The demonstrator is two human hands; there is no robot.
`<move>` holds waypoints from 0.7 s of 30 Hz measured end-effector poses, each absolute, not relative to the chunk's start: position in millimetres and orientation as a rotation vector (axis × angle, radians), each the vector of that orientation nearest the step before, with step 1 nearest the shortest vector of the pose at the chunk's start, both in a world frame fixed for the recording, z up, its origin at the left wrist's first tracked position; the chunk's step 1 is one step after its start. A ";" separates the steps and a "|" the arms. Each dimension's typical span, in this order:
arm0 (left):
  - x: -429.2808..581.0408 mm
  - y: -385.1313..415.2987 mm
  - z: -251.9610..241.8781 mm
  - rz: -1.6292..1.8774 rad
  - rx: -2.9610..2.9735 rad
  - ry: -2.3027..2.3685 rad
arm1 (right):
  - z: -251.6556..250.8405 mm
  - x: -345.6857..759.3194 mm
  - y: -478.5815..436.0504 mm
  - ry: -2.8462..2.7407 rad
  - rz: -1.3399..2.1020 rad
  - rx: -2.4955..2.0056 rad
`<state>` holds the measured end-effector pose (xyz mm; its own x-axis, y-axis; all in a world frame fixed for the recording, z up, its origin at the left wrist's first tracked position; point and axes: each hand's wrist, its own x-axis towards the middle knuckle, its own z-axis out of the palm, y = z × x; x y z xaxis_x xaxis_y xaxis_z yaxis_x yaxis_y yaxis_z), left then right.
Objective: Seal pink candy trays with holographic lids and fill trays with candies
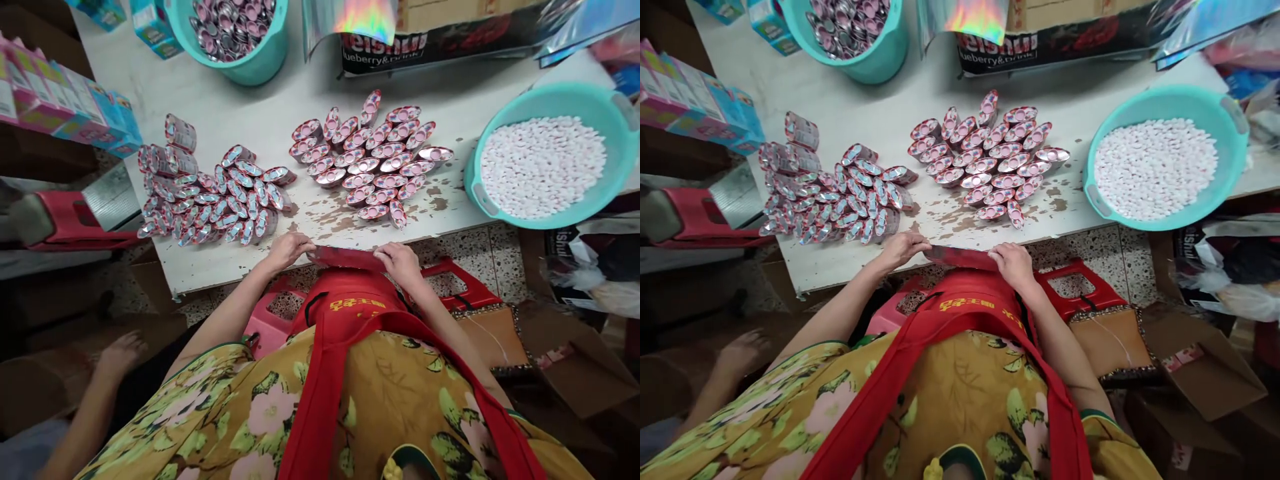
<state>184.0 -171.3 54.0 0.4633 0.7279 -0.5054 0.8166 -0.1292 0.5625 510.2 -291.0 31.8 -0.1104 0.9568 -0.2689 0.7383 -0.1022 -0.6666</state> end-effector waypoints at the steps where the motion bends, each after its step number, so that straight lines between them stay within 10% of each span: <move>1: 183.2 -174.8 52.9 -0.146 1.891 1.298 | 29.0 510.6 -292.8 -1.889 1.044 -1.861; 14: 152.2 -139.2 47.4 -0.629 1.922 1.478 | 12.9 480.4 -234.4 -2.044 1.062 -1.832; 21: 242.7 -125.4 36.1 0.001 2.306 1.264 | -4.3 521.1 -258.2 -1.445 0.494 -2.146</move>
